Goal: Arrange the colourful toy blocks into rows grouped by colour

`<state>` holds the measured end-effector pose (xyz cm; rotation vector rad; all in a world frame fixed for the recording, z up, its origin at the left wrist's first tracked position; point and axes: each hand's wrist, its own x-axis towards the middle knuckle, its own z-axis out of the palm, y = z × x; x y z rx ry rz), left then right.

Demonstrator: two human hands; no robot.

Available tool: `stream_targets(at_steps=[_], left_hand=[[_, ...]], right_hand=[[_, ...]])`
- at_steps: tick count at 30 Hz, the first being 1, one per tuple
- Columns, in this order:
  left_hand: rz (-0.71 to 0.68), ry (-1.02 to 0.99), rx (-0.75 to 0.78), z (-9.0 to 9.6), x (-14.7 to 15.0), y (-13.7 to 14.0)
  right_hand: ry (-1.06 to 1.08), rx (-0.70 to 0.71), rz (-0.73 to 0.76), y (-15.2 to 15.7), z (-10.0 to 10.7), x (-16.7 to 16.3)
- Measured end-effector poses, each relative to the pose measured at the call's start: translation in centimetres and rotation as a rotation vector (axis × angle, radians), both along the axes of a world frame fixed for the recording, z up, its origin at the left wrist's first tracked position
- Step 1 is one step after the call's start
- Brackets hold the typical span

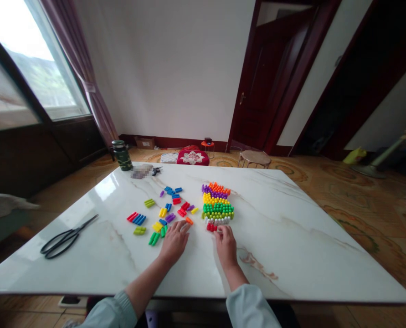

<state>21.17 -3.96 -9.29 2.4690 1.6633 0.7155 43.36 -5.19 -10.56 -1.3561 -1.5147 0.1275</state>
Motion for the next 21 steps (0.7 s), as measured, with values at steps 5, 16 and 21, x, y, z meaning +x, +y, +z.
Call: stream_targets(at_steps=[5, 16, 21], left_hand=[[0.002, -0.002, 0.008, 0.0, 0.0, 0.0], [-0.001, -0.009, -0.018, 0.1, 0.0, 0.0], [-0.001, -0.021, -0.025, 0.1, 0.0, 0.0]], right_hand=[[0.026, -0.040, -0.043, -0.2, 0.2, -0.3], [0.063, -0.049, -0.033, 1.6, 0.2, -1.4], [0.093, 0.016, -0.117, 1.3, 0.3, -2.0]])
